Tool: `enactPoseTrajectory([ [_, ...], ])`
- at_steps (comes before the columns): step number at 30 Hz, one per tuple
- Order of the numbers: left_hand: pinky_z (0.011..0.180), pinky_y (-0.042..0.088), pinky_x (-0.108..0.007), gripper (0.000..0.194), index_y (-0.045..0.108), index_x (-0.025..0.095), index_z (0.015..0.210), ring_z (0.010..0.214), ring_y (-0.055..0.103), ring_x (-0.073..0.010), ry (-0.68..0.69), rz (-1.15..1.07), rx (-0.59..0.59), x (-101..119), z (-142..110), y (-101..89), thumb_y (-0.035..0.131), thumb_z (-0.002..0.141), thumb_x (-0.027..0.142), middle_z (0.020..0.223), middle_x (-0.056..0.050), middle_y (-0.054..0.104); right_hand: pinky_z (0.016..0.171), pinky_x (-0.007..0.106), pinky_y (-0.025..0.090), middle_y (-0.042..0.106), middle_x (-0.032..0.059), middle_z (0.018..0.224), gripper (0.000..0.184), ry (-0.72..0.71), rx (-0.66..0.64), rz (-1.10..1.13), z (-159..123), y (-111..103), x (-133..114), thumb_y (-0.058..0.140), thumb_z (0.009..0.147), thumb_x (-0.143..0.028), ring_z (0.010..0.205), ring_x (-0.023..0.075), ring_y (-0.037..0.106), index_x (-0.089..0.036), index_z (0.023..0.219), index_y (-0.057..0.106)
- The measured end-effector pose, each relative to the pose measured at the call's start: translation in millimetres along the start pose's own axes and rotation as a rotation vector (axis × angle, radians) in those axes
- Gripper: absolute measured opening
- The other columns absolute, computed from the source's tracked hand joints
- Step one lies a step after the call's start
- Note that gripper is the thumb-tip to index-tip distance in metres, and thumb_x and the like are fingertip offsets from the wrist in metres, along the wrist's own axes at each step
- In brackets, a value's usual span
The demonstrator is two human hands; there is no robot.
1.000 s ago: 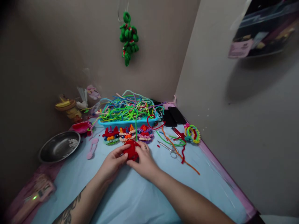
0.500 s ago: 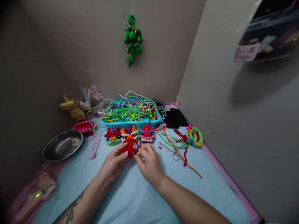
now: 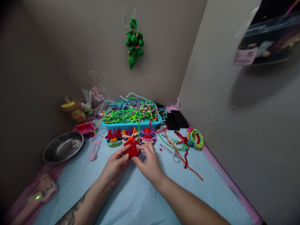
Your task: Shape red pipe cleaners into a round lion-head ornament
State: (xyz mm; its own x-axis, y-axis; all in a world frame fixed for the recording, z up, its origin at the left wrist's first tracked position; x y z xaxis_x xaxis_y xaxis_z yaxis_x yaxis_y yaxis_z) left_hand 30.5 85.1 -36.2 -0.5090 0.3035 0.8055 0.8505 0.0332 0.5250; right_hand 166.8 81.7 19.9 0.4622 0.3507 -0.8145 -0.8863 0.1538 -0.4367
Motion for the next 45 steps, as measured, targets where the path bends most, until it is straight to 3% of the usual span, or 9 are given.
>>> enactPoseTrajectory([
  [5,0.088,0.046,-0.034,0.047,0.066,0.016,0.105,0.103,0.059,-0.0257,-0.045,-0.038,-0.051,-3.8,-3.2,7.7,0.078,0.06,0.02,0.119,-0.013,0.061,0.089,0.039,0.041,0.05,0.0067,0.1,0.021,0.003,0.05,-0.029,-0.5,-0.9,1.0,0.064,0.07,-0.021,0.102,0.0242,0.049,-0.022,0.089,0.055],
  [13,0.077,0.049,-0.027,0.048,0.065,0.017,0.108,0.094,0.062,-0.0209,-0.082,-0.017,-0.058,-6.5,-4.8,9.2,0.077,0.062,0.019,0.12,-0.012,0.06,0.084,0.037,0.044,0.053,0.0064,0.099,0.016,0.045,0.063,0.027,0.5,-5.0,6.3,0.062,0.072,-0.02,0.099,0.0233,0.051,-0.021,0.088,0.058],
  [22,0.077,0.049,-0.026,0.049,0.063,0.017,0.112,0.091,0.063,-0.0191,-0.084,0.013,-0.091,-6.3,-6.6,11.0,0.076,0.064,0.02,0.12,-0.012,0.06,0.087,0.036,0.042,0.054,0.0057,0.096,0.009,0.065,0.099,0.056,0.7,-9.9,10.2,0.064,0.072,-0.023,0.096,0.0219,0.053,-0.022,0.08,0.063],
  [30,0.073,0.05,-0.026,0.05,0.064,0.017,0.111,0.086,0.065,-0.0192,-0.121,0.053,-0.078,-7.3,-7.9,10.7,0.077,0.063,0.02,0.116,-0.012,0.063,0.094,0.037,0.038,0.052,0.0059,0.109,0.003,0.133,-0.006,0.134,5.5,-3.2,21.6,0.066,0.069,-0.024,0.105,0.0227,0.051,-0.022,0.07,0.064],
  [38,0.067,0.053,-0.025,0.047,0.064,0.018,0.11,0.08,0.066,-0.017,-0.168,0.084,-0.078,-9.0,-9.0,10.0,0.076,0.065,0.02,0.111,-0.011,0.065,0.104,0.038,0.026,0.042,0.0057,0.129,0.015,0.178,-0.157,0.335,6.1,9.8,24.4,0.065,0.072,-0.032,0.122,0.0236,0.04,-0.02,0.064,0.06],
  [45,0.073,0.054,-0.028,0.043,0.065,0.017,0.107,0.086,0.065,-0.0191,-0.138,0.057,-0.104,-8.4,-9.1,14.4,0.075,0.065,0.019,0.112,-0.012,0.065,0.101,0.038,0.031,0.039,0.0053,0.135,0.026,0.255,-0.2,0.424,1.4,21.6,34.9,0.063,0.074,-0.039,0.126,0.0248,0.036,-0.019,0.059,0.056],
])
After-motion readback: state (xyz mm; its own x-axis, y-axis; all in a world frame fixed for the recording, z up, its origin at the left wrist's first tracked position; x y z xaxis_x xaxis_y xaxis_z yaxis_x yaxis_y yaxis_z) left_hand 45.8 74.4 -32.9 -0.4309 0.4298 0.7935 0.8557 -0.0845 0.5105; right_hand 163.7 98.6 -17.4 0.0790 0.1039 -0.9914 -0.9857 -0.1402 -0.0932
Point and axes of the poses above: each hand's wrist, its own z-axis towards the middle knuckle, its own y-axis out of the palm, x = y × z, the point moved 10 cm from there along z, towards the middle knuckle
